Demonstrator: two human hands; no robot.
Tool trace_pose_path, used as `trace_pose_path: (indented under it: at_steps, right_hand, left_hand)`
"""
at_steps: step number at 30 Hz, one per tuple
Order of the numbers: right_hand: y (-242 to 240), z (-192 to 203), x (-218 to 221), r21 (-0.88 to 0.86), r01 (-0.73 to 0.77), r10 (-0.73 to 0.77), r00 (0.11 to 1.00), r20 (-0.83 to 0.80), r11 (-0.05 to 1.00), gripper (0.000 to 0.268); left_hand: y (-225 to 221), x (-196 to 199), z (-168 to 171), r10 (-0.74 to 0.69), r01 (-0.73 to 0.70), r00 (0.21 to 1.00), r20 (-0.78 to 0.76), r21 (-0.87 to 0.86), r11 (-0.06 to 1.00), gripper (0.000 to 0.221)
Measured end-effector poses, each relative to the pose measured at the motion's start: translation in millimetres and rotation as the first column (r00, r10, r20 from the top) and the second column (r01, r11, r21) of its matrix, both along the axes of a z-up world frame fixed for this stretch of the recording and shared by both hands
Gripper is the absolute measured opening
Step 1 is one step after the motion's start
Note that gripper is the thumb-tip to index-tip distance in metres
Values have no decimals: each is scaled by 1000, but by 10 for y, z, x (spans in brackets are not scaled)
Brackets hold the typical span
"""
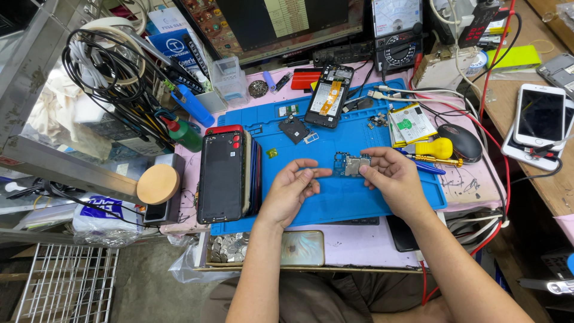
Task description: The person disassembles a mobile phone using a small prying tool and their hands, separating the circuit board and internal components from the chassis while working on a blue repair mat.
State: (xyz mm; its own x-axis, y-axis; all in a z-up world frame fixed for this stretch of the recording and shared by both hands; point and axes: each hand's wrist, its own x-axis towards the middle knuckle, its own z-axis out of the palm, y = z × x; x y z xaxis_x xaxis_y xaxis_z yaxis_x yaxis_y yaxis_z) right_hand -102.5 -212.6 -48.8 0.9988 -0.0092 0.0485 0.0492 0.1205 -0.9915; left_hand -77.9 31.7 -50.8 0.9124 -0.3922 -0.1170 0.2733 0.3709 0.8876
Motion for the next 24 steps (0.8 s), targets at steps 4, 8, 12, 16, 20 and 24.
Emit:
trace_pose_path:
  at_steps: [4,8,12,16,20,24]
  right_hand:
    - [-3,-7,3,16,-8,8,1000,1,1000,33]
    - [-4,-11,1,8,-7,7,1000,7,1000,32]
    - [0,-9,8,7,-10,10,1000,3,1000,32]
    - [18,-20,9,-5,-10,10,1000,9,1000,32]
    - [17,-13,-6,-29,0,1,1000,23,1000,29]
    - [9,-19,-13,-12,20,-20,1000,1,1000,30]
  left_hand:
    - [8,23,-129,35,-36,999,18,72,997,18]
    - [23,38,-194,27,-29,999,44,43,999,17]
    - [42,100,-126,87,-86,996,-7,84,993,14]
    - [-36,388,171,131,-146,987,98,161,976,10]
    - [-345,718,585,-3,-140,942,335,402,905,17]
    - [-786,1108,788,-331,-145,870,365,831,537,19]
